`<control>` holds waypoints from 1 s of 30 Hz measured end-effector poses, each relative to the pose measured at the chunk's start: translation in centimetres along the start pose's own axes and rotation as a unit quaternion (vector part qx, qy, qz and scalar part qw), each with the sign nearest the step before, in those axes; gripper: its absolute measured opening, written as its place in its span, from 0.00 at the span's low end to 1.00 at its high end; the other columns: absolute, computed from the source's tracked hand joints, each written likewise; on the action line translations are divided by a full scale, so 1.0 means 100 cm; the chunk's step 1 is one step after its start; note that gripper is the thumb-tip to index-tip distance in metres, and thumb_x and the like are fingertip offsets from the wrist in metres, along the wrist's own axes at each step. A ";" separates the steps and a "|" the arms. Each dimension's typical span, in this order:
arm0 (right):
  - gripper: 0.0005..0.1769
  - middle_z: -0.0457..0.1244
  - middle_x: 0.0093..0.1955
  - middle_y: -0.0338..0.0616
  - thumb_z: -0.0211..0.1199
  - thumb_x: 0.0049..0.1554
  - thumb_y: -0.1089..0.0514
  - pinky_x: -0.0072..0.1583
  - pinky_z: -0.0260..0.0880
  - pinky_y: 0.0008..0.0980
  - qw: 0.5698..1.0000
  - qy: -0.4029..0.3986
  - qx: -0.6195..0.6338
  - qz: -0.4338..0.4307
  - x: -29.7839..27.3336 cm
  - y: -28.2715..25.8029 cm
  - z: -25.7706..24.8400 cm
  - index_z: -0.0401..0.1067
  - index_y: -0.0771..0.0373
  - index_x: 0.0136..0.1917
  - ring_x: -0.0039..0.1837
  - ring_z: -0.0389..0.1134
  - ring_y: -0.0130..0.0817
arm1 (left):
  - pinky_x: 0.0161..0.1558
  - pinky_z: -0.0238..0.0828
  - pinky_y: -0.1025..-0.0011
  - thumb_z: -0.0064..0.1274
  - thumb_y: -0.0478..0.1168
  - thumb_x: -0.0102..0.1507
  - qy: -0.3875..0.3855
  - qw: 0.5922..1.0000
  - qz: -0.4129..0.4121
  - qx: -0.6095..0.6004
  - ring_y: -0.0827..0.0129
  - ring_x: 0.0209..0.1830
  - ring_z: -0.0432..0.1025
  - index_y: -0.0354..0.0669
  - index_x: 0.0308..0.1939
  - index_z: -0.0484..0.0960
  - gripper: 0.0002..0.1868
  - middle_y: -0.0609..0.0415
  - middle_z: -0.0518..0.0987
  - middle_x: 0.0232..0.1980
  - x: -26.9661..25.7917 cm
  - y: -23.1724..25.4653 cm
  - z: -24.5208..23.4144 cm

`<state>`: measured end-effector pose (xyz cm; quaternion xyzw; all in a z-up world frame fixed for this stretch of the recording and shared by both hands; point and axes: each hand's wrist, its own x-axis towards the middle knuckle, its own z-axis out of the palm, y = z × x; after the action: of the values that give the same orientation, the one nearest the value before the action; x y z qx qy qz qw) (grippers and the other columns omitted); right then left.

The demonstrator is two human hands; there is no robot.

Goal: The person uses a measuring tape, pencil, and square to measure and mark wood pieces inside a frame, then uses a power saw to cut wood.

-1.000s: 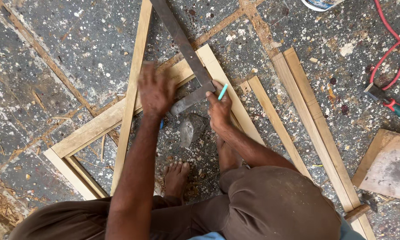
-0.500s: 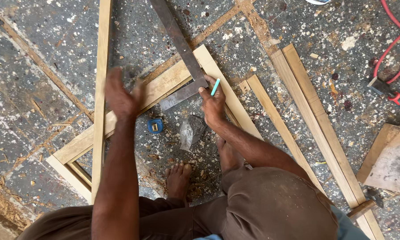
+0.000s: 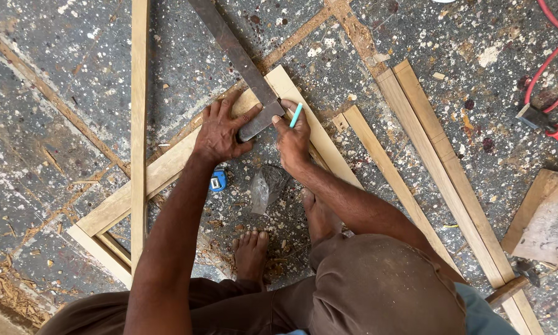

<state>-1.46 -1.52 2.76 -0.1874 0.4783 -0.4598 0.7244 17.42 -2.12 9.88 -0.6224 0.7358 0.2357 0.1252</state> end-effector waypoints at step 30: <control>0.27 0.65 0.57 0.49 0.61 0.59 0.70 0.26 0.58 0.17 1.000 0.007 0.005 -0.002 -0.001 -0.011 0.001 0.63 0.63 0.71 0.28 0.54 0.15 | 0.71 0.49 0.43 0.67 0.60 0.50 0.014 1.000 -0.004 -0.005 0.49 0.73 0.53 0.87 0.74 0.65 0.48 0.48 0.51 0.80 0.000 0.003 0.002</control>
<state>-1.87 -2.02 3.62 -0.1808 0.4808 -0.4648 0.7211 17.11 -2.01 9.78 -0.6296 0.7334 0.2302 0.1125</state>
